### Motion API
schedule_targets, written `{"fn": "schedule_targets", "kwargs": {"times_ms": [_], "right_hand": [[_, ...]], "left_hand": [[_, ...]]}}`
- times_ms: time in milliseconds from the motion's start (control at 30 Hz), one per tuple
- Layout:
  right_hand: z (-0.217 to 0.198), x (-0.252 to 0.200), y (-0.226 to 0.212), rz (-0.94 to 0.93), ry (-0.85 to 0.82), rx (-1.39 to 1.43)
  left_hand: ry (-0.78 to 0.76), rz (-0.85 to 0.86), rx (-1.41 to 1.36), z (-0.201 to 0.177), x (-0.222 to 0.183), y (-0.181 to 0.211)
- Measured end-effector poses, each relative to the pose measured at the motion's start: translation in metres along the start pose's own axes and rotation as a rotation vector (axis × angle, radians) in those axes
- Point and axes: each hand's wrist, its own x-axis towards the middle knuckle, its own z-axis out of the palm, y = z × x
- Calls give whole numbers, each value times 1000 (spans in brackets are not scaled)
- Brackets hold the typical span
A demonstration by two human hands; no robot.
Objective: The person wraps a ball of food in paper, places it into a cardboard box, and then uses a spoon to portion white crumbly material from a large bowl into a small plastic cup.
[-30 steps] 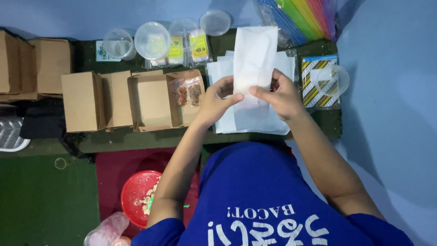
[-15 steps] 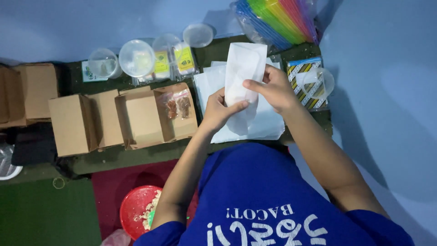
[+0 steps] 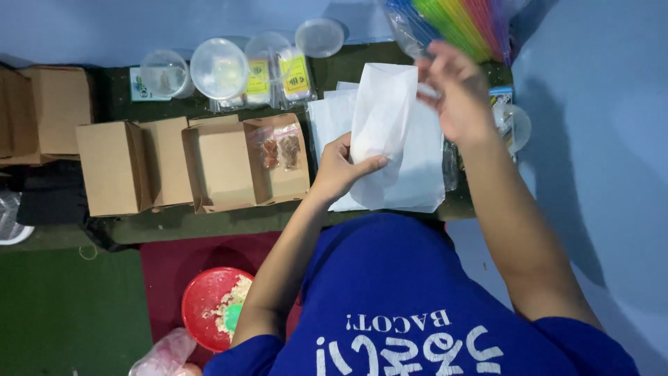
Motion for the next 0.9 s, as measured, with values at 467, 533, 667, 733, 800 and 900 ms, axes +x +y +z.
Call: {"fn": "schedule_targets", "kwargs": {"times_ms": [467,533,667,733,800,900], "right_hand": [[-9,25,29,-86,13,100],[3,6,16,-103,-49,142],[16,-34,47,169,-213,-224],[12,-39,70,130,-337,-251],[16,-41,70,145,-312,-126],[17,-39,75,222,-267,18]], "left_hand": [[13,-30,-43,-1,5,-9],[47,-30,-77,-4,8,-13],[159,-28,-88,-7,19,-19],[167,-16,-87,-6,23,-22],[196,25,67,-4,26,-30],[171,45,213,9,17,-7]]}}
